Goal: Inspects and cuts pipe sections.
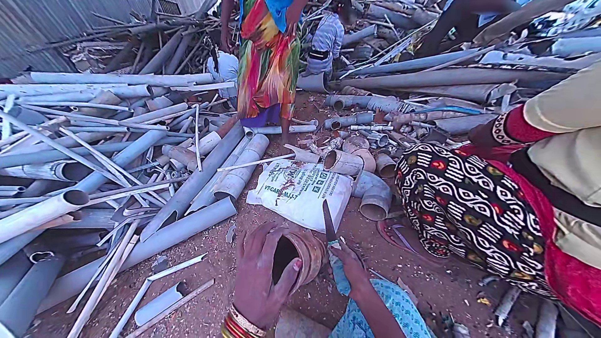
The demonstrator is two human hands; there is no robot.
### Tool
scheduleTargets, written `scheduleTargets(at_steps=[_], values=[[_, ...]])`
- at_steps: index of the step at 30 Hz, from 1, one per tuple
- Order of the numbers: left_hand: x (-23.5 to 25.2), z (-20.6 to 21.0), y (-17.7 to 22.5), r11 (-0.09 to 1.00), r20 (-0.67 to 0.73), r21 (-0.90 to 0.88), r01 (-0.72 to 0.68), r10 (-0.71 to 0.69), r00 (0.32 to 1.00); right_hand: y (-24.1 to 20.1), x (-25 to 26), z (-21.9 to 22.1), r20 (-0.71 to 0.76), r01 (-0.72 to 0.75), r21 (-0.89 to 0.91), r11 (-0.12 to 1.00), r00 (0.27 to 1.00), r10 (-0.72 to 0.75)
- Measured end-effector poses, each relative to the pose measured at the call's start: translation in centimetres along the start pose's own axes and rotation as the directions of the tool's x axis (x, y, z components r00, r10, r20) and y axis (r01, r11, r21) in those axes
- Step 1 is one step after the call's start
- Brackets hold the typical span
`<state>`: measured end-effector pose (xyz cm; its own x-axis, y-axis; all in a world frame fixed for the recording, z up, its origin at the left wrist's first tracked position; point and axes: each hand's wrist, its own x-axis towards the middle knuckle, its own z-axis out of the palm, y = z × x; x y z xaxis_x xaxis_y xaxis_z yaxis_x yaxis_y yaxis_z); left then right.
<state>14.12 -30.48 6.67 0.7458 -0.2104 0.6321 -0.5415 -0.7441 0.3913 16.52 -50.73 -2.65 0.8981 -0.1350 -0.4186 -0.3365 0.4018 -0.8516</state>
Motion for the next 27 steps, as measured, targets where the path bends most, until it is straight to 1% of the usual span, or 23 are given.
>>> scheduleTargets(at_steps=[4, 7, 10, 12, 15, 17, 19, 20, 22, 23, 24, 27], values=[[0.2, -0.7, -2.3, 0.995, 0.006, -0.093, -0.023, 0.024, 1.0, -0.1, -0.5, 0.5, 0.002, -0.005, -0.061, 0.998, 1.0, 0.005], [0.1, -1.5, -4.2, 0.987, 0.022, -0.158, -0.029, 0.033, 0.999, -0.2, -1.1, 0.9, 0.041, 0.007, -0.083, 0.997, 0.999, -0.003], [-0.3, -2.1, -5.2, 0.98, 0.031, -0.199, -0.033, 0.04, 0.999, 0.3, -1.3, 1.3, 0.082, 0.027, -0.079, 0.997, 0.996, -0.021], [-0.6, -2.2, -5.1, 0.983, 0.031, -0.182, -0.019, 0.025, 0.999, 0.9, -1.7, 1.7, 0.073, 0.089, -0.072, 0.993, 0.994, -0.083], [-0.5, -2.0, -4.5, 0.987, 0.026, -0.158, -0.008, 0.012, 1.0, 0.8, -3.3, 2.7, 0.077, 0.296, -0.101, 0.95, 0.954, -0.289], [-0.5, -1.8, -3.8, 0.987, 0.028, -0.16, 0.011, -0.007, 1.0, -0.2, -5.2, 3.6, 0.149, 0.411, -0.106, 0.906, 0.907, -0.394], [-0.9, -1.5, -2.9, 0.988, 0.068, -0.152, 0.008, 0.003, 0.998, -0.9, -7.2, 4.4, 0.227, 0.528, -0.127, 0.84, 0.84, -0.494], [-0.6, -1.5, -2.4, 0.99, 0.085, -0.144, -0.009, 0.021, 0.996, -1.3, -7.8, 4.8, 0.256, 0.584, -0.152, 0.797, 0.802, -0.539], [-0.7, -1.5, -1.5, 0.989, 0.119, -0.146, -0.012, 0.03, 0.992, -1.6, -8.8, 5.2, 0.301, 0.688, -0.267, 0.675, 0.725, -0.62], [-0.7, -1.4, -1.5, 0.987, 0.115, -0.161, -0.013, 0.032, 0.993, -1.9, -9.0, 5.3, 0.322, 0.724, -0.331, 0.606, 0.69, -0.648], [-0.8, -1.3, -1.6, 0.983, 0.1, -0.185, -0.02, 0.039, 0.994, -2.0, -9.2, 5.3, 0.338, 0.737, -0.387, 0.555, 0.673, -0.658], [-1.4, -1.5, -1.8, 0.973, 0.072, -0.227, -0.045, 0.063, 0.995, -2.4, -9.8, 5.6, 0.378, 0.743, -0.492, 0.454, 0.652, -0.657]])
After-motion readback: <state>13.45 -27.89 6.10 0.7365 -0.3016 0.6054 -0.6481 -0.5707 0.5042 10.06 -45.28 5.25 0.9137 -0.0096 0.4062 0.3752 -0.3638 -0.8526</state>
